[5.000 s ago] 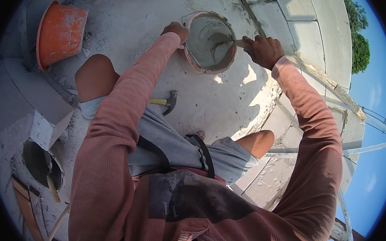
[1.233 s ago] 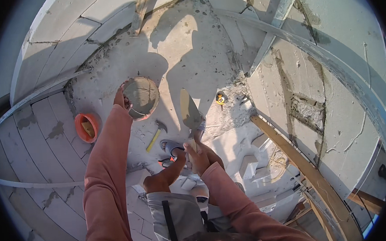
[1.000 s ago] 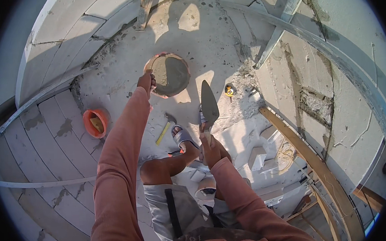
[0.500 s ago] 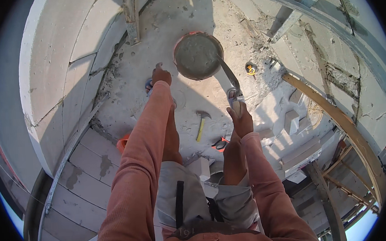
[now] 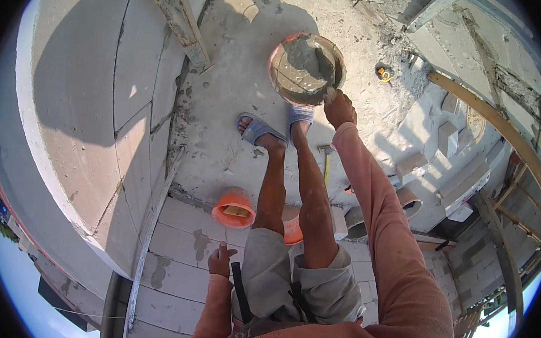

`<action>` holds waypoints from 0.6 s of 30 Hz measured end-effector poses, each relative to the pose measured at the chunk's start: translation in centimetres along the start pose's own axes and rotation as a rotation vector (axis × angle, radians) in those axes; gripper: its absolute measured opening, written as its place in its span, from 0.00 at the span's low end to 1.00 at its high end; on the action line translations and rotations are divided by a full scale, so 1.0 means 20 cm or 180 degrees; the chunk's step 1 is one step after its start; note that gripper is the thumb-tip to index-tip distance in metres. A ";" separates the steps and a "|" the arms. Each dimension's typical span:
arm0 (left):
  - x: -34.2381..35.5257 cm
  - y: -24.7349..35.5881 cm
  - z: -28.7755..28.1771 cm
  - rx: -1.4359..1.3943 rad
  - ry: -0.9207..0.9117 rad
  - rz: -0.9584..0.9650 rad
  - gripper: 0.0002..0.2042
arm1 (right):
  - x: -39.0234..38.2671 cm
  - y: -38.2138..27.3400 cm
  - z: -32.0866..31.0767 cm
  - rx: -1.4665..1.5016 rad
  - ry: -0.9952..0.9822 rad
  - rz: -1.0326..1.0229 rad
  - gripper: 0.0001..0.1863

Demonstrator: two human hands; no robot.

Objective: The person scoops mortar from a bucket with a trowel, spreads the mortar onto the top surface of a white cinder block wall, then lifts and places a curved white block onto the mortar and taps it into place using a hammer.

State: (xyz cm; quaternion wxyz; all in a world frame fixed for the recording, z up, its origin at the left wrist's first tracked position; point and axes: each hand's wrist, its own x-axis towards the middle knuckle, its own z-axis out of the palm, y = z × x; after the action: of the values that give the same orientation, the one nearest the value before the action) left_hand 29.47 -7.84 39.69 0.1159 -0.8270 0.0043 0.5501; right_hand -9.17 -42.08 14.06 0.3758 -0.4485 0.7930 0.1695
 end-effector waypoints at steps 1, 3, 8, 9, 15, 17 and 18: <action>-0.05 -0.07 -0.03 0.0034 0.0056 -0.0025 0.27 | 0.03 -0.11 0.08 0.0190 -0.0106 0.0003 0.25; -0.16 -0.14 -0.07 -0.0858 0.0311 0.0269 0.24 | 0.05 -0.15 0.22 0.0402 -0.0078 0.0057 0.26; -0.33 -0.10 -0.31 -0.0326 0.0956 0.0586 0.26 | -0.06 0.08 0.24 0.2074 -0.0498 0.0130 0.27; -0.33 -0.09 -0.42 -0.0151 0.1261 0.0837 0.26 | -0.15 0.09 0.17 0.2447 -0.0938 0.0365 0.26; -0.49 0.40 -0.81 0.0614 0.2644 0.1733 0.30 | -0.49 0.41 0.16 0.1690 -0.0257 -0.0378 0.24; -0.48 0.47 -0.91 0.0873 0.2856 0.1966 0.32 | -0.46 0.45 0.25 0.1637 -0.0070 -0.0355 0.22; -0.48 0.50 -0.97 0.1109 0.3107 0.2117 0.33 | -0.48 0.41 0.24 0.1528 0.0041 -0.0213 0.22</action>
State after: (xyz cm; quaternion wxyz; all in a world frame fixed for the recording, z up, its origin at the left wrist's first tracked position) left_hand 41.98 -22.54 53.72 0.0561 -0.9067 0.4044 0.1060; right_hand -10.86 -29.08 17.52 0.4719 -0.3734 0.7977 -0.0392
